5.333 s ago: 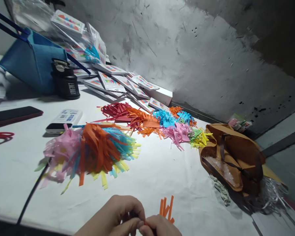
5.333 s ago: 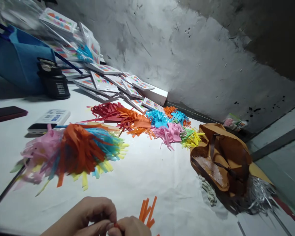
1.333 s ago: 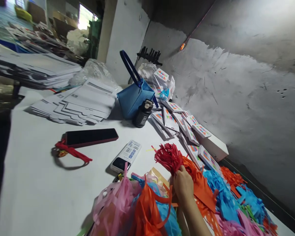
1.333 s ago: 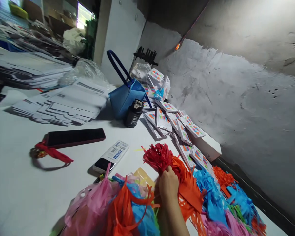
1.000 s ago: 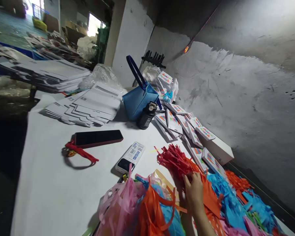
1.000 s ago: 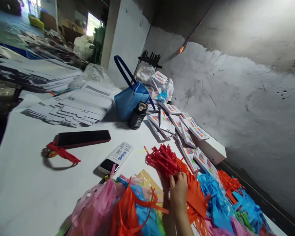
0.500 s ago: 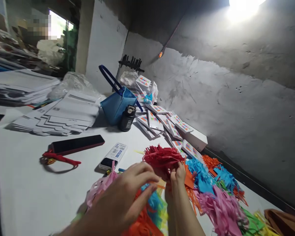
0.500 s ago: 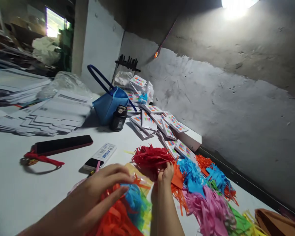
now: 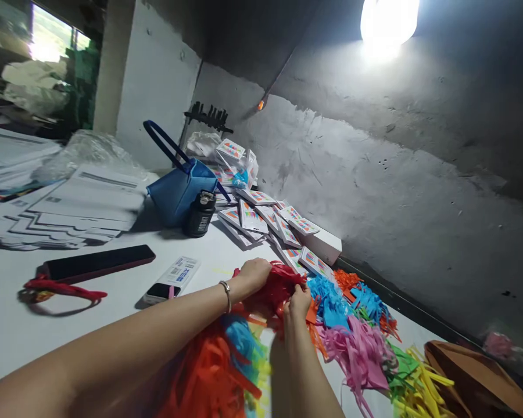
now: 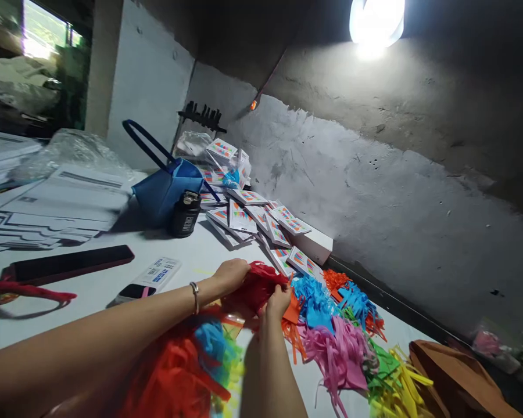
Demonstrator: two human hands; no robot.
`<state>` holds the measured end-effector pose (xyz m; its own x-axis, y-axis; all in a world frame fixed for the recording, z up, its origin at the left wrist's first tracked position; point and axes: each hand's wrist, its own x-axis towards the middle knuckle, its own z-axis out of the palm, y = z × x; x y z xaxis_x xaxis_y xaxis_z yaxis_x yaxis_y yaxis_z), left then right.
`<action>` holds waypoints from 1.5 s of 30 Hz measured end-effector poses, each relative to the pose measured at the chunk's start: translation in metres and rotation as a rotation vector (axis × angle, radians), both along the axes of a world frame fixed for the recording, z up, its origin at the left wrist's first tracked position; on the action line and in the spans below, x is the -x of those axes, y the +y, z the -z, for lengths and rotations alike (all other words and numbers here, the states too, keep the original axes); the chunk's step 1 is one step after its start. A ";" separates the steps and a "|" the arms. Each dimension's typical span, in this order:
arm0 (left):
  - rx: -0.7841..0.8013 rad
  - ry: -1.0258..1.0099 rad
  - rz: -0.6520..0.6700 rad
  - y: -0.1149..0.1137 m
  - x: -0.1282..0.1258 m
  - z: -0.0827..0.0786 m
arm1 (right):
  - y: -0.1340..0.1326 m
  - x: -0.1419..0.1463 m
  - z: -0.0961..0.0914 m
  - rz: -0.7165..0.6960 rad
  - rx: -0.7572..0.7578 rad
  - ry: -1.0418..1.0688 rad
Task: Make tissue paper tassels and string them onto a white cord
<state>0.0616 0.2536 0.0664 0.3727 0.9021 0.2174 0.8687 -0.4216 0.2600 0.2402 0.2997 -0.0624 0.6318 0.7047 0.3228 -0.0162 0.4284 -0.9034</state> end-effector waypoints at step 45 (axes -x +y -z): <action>0.750 -0.727 0.781 -0.224 -0.022 -0.038 | -0.438 -0.022 -0.123 0.578 -0.591 -1.604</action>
